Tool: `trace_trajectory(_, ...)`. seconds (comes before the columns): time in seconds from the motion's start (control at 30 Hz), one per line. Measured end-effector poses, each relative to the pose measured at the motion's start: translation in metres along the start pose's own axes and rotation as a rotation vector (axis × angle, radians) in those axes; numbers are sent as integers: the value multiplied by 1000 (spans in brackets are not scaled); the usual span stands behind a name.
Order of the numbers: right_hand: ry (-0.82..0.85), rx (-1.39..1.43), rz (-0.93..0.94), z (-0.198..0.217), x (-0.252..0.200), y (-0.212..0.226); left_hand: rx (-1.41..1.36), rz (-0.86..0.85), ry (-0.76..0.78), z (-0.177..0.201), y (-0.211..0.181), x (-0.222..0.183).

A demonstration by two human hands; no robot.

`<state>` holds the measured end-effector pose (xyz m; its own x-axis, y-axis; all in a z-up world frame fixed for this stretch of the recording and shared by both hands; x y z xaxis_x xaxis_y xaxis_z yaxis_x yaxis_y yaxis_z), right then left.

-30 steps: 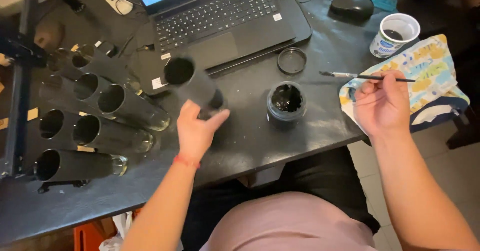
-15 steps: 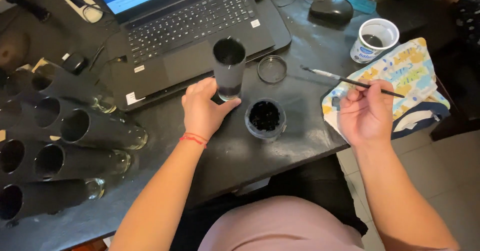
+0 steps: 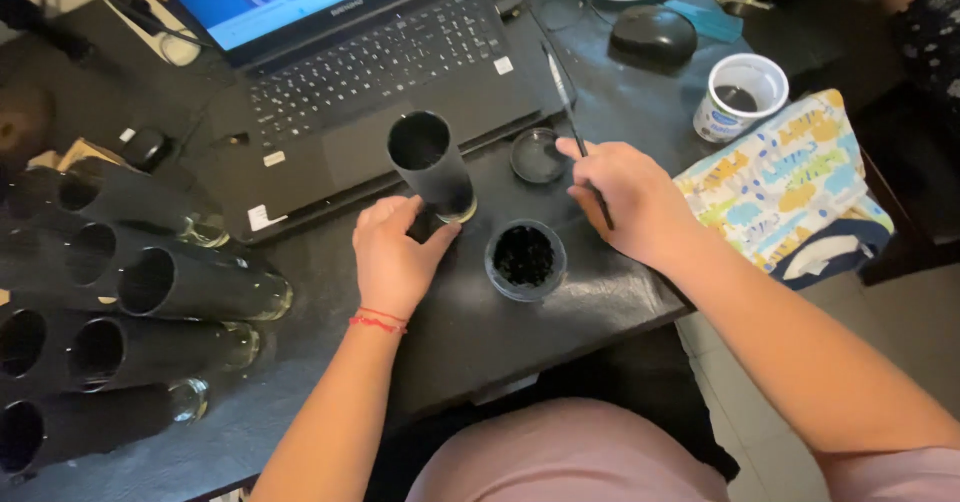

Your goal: Painting a glass cylinder with black paint using a brush.

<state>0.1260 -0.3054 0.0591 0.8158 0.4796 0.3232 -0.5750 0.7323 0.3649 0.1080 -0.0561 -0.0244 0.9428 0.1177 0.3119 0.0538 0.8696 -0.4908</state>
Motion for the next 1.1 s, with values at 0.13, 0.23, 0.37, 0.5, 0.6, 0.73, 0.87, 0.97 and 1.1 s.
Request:
trace_trajectory(0.13, -104, -126, 233, -34, 8, -24, -8, -37, -48, 1, 2, 5)
trace_trajectory(0.23, -32, -89, 156, -43, 16, -31, 10, -80, -61, 8, -9, 11)
trace_trajectory(0.37, -23, -152, -3, -60, 1, -61, -24, -95, -8, -2, -22, 16)
trace_trajectory(0.5, -180, -252, -69, -41, -6, -72, -21, -132, 36, -19, -44, 31)
trace_trajectory(0.6, -233, -258, -101, -28, -9, -69, 3, -126, 106, -47, -49, 40)
trace_trajectory(0.73, -299, -279, -128, -24, -13, -79, -9, -125, 160, -69, -62, 50)
trace_trajectory(0.87, -284, -267, -194, -20, -13, -83, 4, -153, 203, -82, -75, 55)
trace_trajectory(0.97, -273, -249, -246, -16, -14, -85, 2, -169, 223, -83, -84, 58)
trace_trajectory(1.1, -262, -206, -288, -13, -14, -88, 52, -225, 205, -94, -87, 63)
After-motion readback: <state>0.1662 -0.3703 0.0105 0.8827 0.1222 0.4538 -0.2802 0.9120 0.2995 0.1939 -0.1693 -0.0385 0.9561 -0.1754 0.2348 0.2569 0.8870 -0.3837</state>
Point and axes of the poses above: each hand's wrist, its own x-axis towards the middle knuckle, its own z-axis out of the back of the hand, y = z × x, the point moved 9 cm from there along x, towards the middle knuckle, and after that the axes turned 3 degrees about -x, right-handed, at the moved point
